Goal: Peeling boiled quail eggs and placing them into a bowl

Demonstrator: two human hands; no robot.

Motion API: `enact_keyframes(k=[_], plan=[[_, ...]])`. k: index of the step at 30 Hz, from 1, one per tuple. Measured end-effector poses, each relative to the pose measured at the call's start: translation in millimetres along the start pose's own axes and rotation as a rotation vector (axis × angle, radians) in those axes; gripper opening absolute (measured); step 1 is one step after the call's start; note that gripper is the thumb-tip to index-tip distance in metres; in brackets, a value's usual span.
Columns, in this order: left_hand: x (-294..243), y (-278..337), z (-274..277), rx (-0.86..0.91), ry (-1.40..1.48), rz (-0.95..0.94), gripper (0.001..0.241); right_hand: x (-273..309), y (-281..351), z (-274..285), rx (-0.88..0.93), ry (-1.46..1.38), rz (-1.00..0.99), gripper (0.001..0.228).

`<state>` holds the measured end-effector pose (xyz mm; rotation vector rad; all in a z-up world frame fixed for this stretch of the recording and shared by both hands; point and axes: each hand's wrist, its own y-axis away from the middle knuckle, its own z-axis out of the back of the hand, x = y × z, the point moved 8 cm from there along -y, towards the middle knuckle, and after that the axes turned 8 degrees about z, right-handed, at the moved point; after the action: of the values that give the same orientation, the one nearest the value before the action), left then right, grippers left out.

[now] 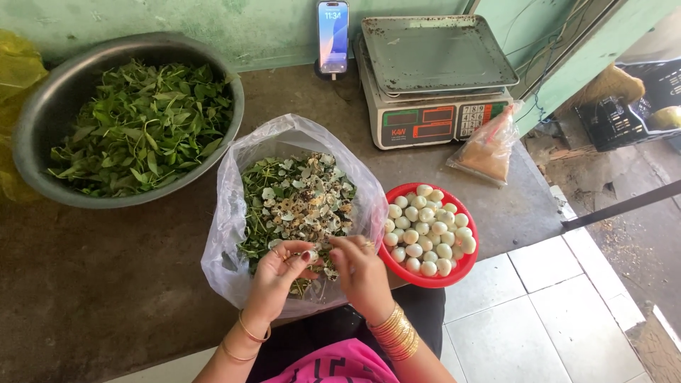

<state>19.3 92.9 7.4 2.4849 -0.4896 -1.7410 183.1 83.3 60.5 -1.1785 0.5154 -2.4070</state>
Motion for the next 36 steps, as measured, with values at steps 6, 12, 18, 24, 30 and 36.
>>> enact_keyframes(k=[6,12,18,24,30,36], plan=[[15.6,-2.9,1.1,0.037,0.077,0.015,0.018,17.3,1.2,-9.9,-0.017,-0.105,0.090,0.018],[17.5,-2.9,1.7,0.085,0.095,-0.007,0.020,11.0,0.0,-4.8,-0.072,-0.103,0.028,0.016],[-15.9,9.2,5.3,-0.108,-0.082,-0.028,0.017,-5.0,3.4,-1.3,-0.078,0.002,-0.008,0.022],[-4.8,-0.2,14.4,-0.171,-0.173,-0.069,0.028,45.3,-10.1,6.6,0.035,0.046,0.227,0.046],[-35.0,-10.7,-74.3,0.079,-0.584,-0.202,0.036,28.8,-8.2,66.2,-0.184,0.073,0.234,0.020],[-8.3,-52.0,-153.5,0.116,-1.388,-0.664,0.004,-72.1,39.1,152.7,-0.461,0.589,0.058,0.037]])
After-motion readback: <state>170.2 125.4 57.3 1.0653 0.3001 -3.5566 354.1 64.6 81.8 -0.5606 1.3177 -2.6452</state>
